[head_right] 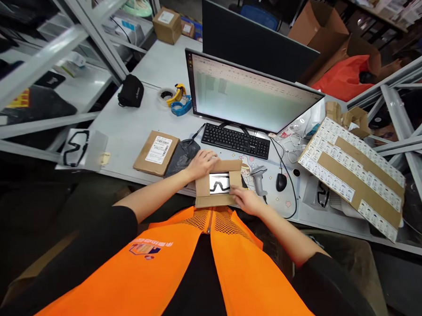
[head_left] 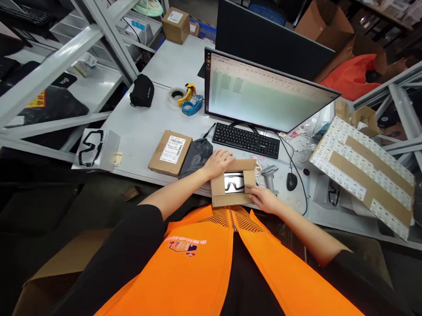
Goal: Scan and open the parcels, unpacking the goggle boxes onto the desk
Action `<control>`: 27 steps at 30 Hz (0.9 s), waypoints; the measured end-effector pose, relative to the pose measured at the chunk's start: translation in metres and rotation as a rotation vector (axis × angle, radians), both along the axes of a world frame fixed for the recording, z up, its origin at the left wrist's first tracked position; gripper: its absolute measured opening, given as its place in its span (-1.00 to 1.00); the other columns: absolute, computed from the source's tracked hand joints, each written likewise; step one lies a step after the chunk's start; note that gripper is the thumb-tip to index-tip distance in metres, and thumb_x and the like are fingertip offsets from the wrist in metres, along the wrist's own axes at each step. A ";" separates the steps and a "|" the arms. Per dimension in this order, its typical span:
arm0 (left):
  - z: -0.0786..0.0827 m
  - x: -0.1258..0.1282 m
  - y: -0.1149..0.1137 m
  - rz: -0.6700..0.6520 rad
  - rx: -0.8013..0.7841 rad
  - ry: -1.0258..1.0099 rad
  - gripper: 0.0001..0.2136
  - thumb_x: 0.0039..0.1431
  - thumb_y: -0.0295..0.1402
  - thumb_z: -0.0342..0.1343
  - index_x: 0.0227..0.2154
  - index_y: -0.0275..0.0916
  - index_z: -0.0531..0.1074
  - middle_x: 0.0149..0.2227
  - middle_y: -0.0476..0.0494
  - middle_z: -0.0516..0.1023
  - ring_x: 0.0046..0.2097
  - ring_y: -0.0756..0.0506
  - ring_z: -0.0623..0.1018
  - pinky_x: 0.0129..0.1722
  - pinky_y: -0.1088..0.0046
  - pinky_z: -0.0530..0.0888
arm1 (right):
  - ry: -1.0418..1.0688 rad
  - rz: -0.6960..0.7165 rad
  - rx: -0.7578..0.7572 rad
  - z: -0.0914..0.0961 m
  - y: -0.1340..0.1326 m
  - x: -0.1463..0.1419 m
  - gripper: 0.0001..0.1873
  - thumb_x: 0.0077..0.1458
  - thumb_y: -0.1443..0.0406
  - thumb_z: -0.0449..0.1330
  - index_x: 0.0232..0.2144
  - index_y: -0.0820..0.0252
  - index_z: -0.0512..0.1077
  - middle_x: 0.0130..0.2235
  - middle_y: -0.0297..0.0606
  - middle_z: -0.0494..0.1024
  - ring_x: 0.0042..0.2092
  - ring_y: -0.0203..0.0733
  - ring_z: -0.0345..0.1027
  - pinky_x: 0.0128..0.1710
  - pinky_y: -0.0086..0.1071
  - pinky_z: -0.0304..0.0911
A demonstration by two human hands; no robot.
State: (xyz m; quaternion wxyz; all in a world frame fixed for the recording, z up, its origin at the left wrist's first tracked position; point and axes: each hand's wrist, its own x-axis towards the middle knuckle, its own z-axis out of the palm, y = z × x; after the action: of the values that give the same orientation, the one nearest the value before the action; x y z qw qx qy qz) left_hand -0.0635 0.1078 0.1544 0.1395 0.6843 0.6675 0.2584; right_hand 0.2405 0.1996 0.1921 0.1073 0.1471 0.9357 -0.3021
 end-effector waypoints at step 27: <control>-0.023 -0.031 -0.073 0.762 -0.128 -0.557 -0.66 0.35 -0.01 0.20 -0.25 -0.21 0.59 -0.18 -0.21 0.72 -0.09 -0.26 0.67 -0.16 0.34 0.49 | 0.374 -0.869 -0.362 -0.044 0.051 -0.027 -0.37 0.19 -0.07 0.17 0.07 0.28 0.55 0.03 0.09 0.69 0.04 0.19 0.60 0.10 0.10 0.52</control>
State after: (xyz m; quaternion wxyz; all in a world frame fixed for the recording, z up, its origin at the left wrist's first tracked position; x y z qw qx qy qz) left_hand -0.0941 0.0345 0.1311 0.2503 0.2857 0.8226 0.4231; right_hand 0.2137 0.2507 0.1482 -0.1740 0.4452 0.7240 -0.4973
